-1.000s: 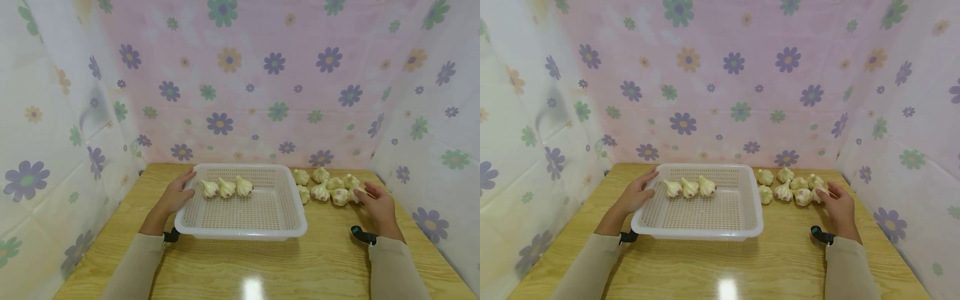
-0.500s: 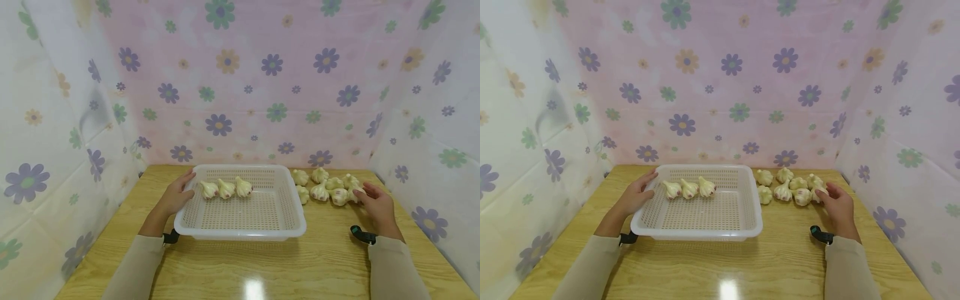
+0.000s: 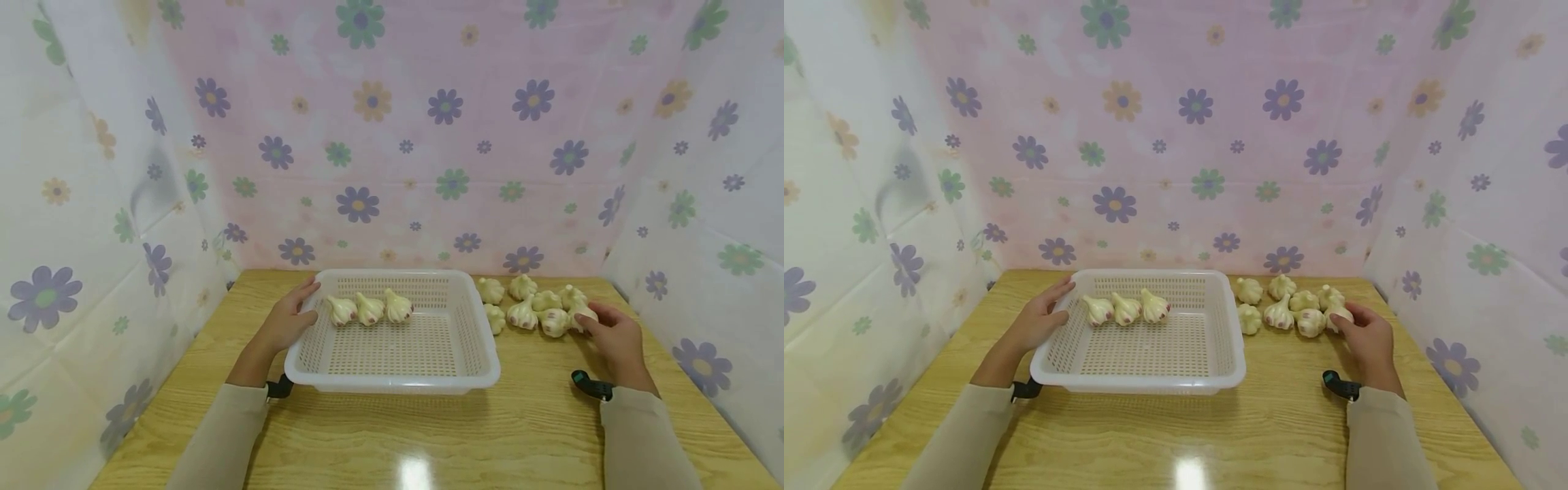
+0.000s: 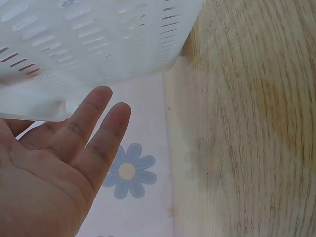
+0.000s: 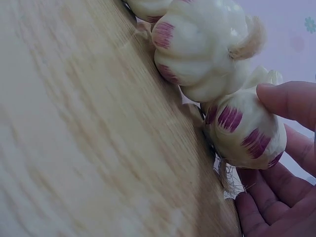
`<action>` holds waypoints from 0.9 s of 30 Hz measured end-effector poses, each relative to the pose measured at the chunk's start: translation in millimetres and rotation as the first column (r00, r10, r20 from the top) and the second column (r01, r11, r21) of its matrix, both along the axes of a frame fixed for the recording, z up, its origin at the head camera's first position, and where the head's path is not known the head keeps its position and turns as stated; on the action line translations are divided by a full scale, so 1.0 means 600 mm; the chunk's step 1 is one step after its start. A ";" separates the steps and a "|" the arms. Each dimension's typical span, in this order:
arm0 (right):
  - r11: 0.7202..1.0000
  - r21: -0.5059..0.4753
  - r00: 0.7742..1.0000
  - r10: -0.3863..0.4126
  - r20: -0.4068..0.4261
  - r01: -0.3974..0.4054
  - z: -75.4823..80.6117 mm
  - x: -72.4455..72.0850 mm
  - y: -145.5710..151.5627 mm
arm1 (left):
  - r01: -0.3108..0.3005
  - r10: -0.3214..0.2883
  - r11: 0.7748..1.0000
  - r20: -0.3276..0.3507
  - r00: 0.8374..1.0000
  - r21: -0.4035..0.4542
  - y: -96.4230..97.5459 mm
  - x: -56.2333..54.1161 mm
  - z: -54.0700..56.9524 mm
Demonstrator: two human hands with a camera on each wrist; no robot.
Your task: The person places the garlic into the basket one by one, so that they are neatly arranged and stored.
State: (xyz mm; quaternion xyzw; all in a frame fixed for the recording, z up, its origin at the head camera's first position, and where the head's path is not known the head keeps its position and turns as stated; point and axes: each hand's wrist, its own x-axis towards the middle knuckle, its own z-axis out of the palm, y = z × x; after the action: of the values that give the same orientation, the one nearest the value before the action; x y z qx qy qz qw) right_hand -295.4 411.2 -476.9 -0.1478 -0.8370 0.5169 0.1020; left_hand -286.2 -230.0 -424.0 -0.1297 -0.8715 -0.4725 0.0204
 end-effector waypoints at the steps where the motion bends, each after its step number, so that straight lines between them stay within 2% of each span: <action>1: 1.000 0.010 1.000 0.002 0.001 -0.002 0.000 0.001 0.000 | 0.003 -0.003 1.000 0.003 1.000 0.000 0.001 0.000 0.000; 8: 0.996 0.085 1.000 0.021 -0.001 -0.021 0.000 0.005 -0.003 | 0.009 -0.009 1.000 0.015 1.000 0.003 0.004 0.004 0.003; 15: 0.990 0.140 1.000 0.018 0.001 -0.018 -0.001 0.005 -0.008 | 0.005 -0.005 1.000 0.006 1.000 0.000 -0.003 0.003 -0.001; 27: 0.992 0.123 1.000 -0.028 0.005 0.028 0.007 0.005 -0.001 | 0.012 -0.013 1.000 0.009 1.000 0.010 -0.001 0.000 -0.002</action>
State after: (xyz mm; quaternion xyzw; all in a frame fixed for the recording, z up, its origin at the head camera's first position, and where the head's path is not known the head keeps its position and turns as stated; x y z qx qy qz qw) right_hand -292.5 410.6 -472.5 -0.1547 -0.8653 0.4626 0.1154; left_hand -286.2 -230.8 -425.2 -0.1329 -0.8684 -0.4775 0.0142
